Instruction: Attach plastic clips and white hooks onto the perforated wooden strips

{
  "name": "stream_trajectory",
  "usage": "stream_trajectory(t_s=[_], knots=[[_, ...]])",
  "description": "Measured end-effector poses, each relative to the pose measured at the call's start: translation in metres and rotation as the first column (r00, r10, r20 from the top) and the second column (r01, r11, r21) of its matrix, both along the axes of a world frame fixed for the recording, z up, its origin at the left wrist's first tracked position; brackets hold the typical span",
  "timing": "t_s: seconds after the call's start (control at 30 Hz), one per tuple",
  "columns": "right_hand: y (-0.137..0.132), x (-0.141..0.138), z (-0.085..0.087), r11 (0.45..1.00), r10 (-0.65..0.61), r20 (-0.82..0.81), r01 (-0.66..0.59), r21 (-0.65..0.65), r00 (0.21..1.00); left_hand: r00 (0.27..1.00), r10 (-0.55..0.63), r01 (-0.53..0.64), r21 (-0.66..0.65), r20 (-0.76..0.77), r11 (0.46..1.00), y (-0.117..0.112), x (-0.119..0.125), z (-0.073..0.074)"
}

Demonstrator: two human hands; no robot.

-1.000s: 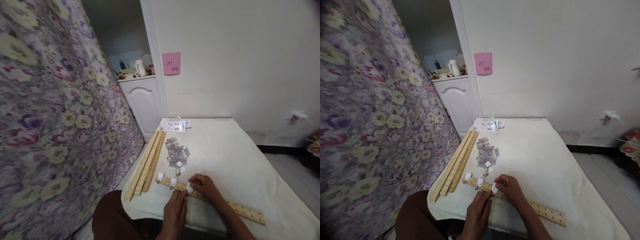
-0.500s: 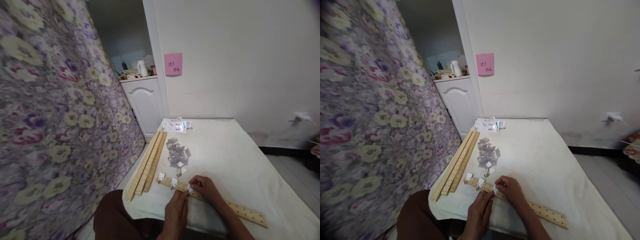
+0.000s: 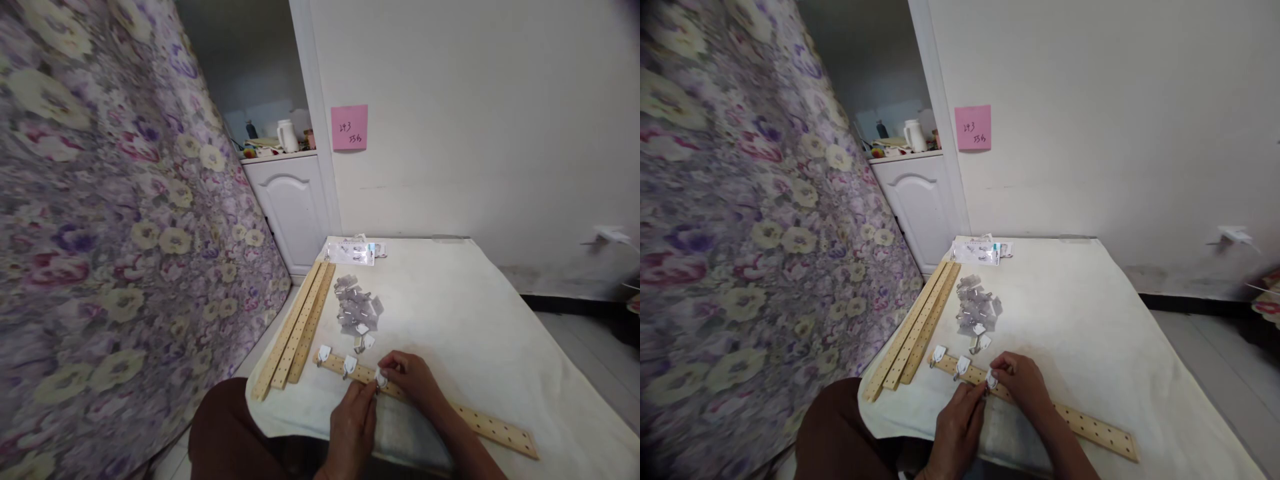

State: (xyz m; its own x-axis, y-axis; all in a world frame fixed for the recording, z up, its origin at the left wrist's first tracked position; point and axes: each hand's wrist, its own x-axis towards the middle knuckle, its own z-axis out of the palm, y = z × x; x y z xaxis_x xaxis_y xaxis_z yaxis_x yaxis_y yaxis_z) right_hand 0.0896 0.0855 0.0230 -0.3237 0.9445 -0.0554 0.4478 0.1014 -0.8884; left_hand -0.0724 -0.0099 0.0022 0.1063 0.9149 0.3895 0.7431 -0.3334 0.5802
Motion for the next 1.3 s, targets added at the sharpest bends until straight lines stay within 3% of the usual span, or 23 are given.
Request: stream_trajectory(t_s=[1.07, 1.3], knots=[[-0.0053, -0.0030, 0.0071, 0.999, -0.017, 0.062, 0.014, 0.052, 0.998, 1.000, 0.018, -0.019, 0.098, 0.002, 0.995, 0.0032, 0.0013, -0.0041], [-0.0057, -0.0038, 0.0065, 0.998, -0.028, 0.075, 0.025, 0.050, 0.997, 0.998, 0.060, -0.060, 0.030, -0.002, 0.998, 0.0049, 0.0039, 0.0025]])
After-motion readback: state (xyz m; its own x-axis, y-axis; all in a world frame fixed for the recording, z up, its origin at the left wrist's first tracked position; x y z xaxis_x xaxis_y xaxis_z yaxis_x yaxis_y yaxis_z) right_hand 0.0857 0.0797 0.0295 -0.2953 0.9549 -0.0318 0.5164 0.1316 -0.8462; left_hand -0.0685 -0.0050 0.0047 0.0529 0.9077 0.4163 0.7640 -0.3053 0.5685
